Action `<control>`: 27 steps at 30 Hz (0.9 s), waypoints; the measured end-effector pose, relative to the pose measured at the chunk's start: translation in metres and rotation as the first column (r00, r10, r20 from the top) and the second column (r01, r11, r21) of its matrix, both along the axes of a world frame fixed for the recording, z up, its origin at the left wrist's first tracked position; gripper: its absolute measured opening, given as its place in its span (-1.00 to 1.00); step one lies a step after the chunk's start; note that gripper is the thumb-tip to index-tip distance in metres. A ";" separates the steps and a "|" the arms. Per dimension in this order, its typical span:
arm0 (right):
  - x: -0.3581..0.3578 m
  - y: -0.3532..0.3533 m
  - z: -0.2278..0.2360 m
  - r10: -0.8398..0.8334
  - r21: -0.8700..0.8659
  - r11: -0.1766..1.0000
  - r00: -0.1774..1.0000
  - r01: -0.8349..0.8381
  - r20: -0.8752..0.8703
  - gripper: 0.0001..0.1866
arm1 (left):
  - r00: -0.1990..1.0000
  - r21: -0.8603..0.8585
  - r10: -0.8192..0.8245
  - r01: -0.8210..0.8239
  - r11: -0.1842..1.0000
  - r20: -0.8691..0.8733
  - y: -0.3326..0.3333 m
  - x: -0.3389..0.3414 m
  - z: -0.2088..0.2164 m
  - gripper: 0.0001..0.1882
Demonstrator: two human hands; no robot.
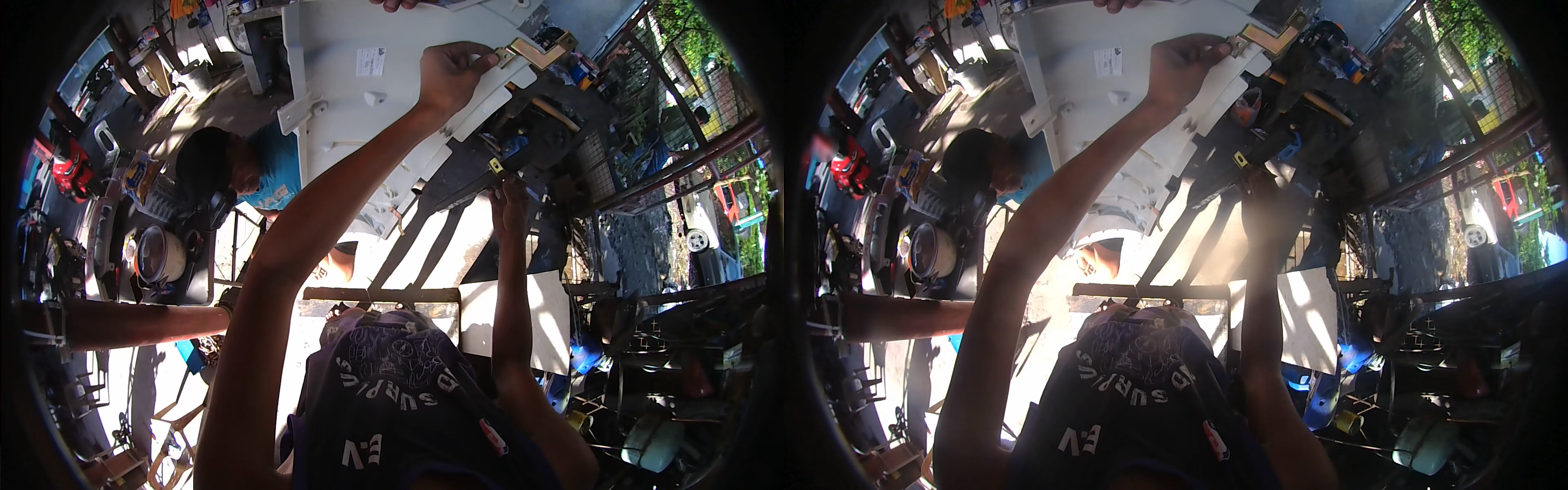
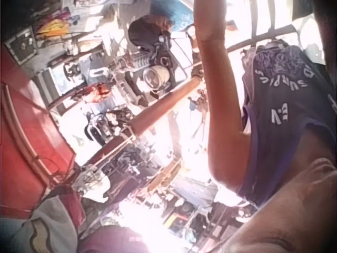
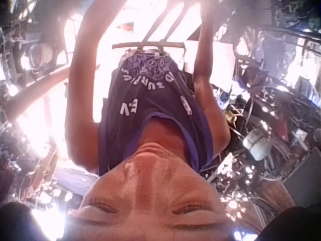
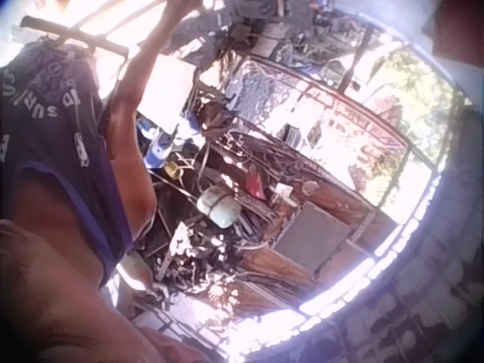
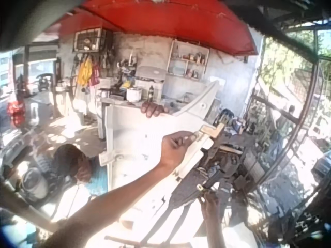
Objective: The person aligns a metal bracket to the underside of a white appliance door and secures it with screws using a screwdriver. A coworker holds the door steady during the process.
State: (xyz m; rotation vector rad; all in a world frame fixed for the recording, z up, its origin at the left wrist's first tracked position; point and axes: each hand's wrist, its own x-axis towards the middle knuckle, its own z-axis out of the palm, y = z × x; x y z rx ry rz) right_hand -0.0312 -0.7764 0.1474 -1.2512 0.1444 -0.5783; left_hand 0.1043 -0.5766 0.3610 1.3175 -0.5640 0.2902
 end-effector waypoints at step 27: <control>0.014 0.079 -0.290 0.317 0.211 0.943 0.894 -0.259 -0.318 -0.72 | 0.986 -0.121 -0.006 0.027 0.992 0.169 -0.032 0.035 -0.024 -0.81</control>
